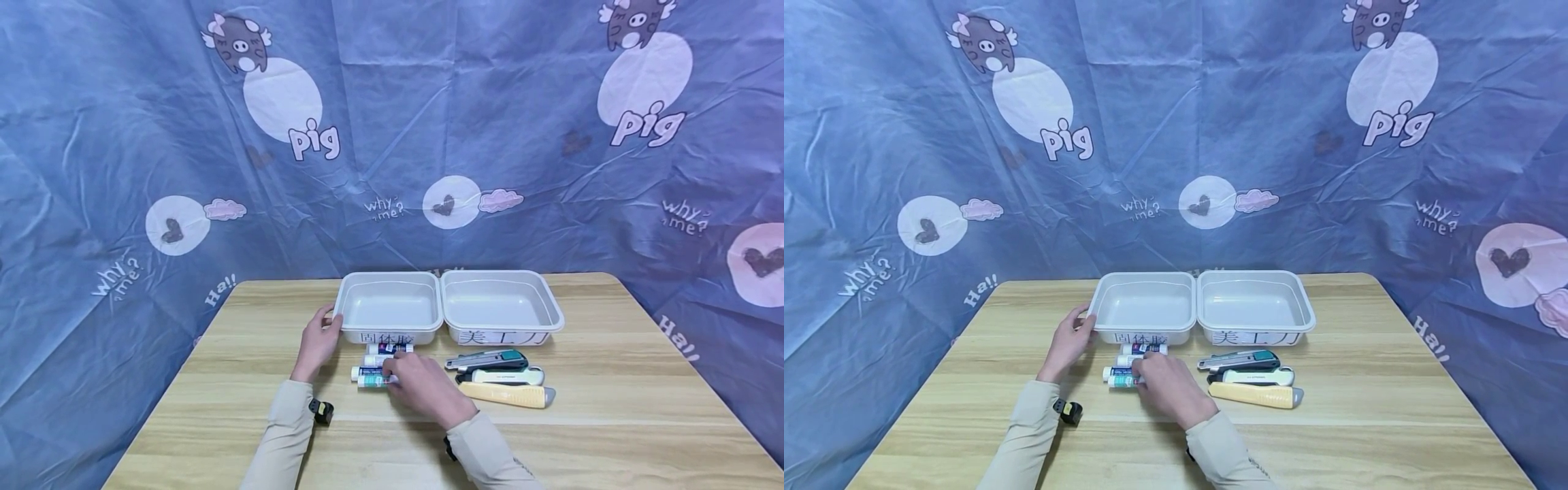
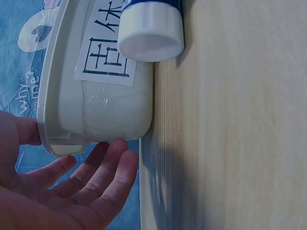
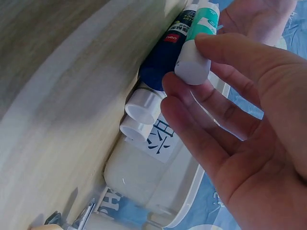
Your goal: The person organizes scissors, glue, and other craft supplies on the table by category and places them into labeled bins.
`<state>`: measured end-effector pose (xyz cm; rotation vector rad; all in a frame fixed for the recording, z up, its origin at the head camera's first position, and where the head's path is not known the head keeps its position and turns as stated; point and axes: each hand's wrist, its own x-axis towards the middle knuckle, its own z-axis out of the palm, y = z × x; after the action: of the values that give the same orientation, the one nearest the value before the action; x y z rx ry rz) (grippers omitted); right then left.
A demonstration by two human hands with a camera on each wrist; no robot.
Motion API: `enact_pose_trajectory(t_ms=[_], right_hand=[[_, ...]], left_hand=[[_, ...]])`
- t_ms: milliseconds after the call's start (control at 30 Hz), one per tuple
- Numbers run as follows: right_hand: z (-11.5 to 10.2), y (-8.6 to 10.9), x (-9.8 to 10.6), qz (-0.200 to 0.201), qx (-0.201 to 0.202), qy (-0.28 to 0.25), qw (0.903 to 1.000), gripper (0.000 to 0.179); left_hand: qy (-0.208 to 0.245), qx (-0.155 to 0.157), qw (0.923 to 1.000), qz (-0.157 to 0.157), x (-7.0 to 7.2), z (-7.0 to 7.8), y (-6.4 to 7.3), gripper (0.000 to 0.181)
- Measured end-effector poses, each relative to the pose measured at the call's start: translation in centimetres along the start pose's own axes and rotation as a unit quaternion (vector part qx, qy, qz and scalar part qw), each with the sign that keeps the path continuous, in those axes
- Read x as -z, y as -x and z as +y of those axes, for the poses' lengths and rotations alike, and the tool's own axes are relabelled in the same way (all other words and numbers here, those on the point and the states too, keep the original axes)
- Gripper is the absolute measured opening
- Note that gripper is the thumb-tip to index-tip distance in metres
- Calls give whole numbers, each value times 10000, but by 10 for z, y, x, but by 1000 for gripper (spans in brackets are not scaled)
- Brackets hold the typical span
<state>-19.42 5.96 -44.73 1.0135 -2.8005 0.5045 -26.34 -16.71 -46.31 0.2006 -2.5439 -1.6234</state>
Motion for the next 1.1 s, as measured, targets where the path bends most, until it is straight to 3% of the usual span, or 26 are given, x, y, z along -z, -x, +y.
enact_pose_trajectory(t_ms=[567, 1100], right_hand=[[7, 0, 9, 449, 213, -73, 9987, 15], [14, 2, 22, 789, 86, -385, 9961, 17]], left_hand=[[-22, 0, 10000, -11, 0, -2, -1, 48], [-6, -33, 10000, 15, 0, -2, -1, 48]])
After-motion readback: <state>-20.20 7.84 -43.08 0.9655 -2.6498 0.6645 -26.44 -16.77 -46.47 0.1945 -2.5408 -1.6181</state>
